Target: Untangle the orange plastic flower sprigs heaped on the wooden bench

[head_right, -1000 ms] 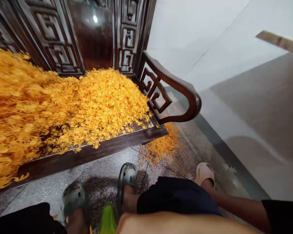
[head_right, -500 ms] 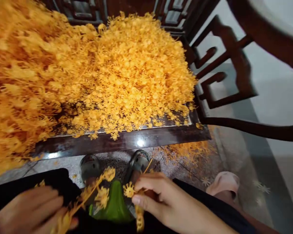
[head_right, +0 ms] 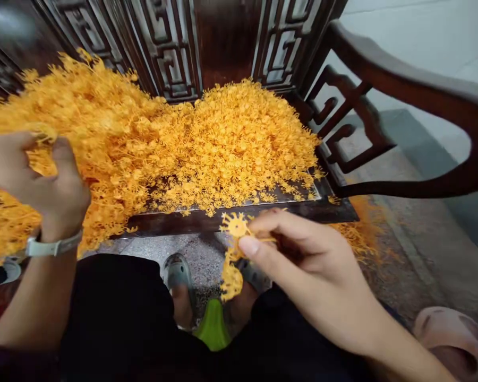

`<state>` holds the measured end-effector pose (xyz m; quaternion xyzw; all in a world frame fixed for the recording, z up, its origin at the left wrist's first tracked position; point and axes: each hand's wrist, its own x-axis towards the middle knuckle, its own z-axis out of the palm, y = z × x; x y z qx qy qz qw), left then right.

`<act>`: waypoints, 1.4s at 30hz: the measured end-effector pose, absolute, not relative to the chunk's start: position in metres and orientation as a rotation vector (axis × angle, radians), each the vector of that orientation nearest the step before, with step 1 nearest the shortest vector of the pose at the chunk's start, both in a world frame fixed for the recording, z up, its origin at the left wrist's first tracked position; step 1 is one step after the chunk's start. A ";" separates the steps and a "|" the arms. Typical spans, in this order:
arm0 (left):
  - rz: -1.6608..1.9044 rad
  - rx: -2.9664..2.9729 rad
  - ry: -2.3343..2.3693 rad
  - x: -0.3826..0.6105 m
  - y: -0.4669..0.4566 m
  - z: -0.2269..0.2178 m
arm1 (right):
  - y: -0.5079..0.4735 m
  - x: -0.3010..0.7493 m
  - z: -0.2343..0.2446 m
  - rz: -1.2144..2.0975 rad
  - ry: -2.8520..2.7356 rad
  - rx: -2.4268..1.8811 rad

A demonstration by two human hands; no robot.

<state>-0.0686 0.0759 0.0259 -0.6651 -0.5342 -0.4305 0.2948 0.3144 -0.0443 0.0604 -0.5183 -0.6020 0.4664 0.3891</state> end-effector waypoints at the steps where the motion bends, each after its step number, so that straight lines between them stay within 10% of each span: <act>1: -1.114 -1.723 -1.546 -0.074 0.082 0.032 | -0.042 0.312 0.062 1.180 -1.521 -1.287; 14: -1.032 -2.069 -1.647 -0.052 0.057 0.022 | -0.028 0.288 0.059 1.368 -0.984 -1.080; 24: -1.997 -3.082 -1.284 0.080 -0.005 -0.002 | -0.025 0.277 0.046 1.430 -1.300 -0.868; 34: -1.535 -3.162 -1.397 0.088 -0.005 -0.010 | -0.019 0.289 0.038 0.790 -1.606 -1.099; 42: -1.343 -3.218 -1.224 0.094 -0.003 -0.003 | -0.015 0.298 0.027 0.935 -1.514 -1.042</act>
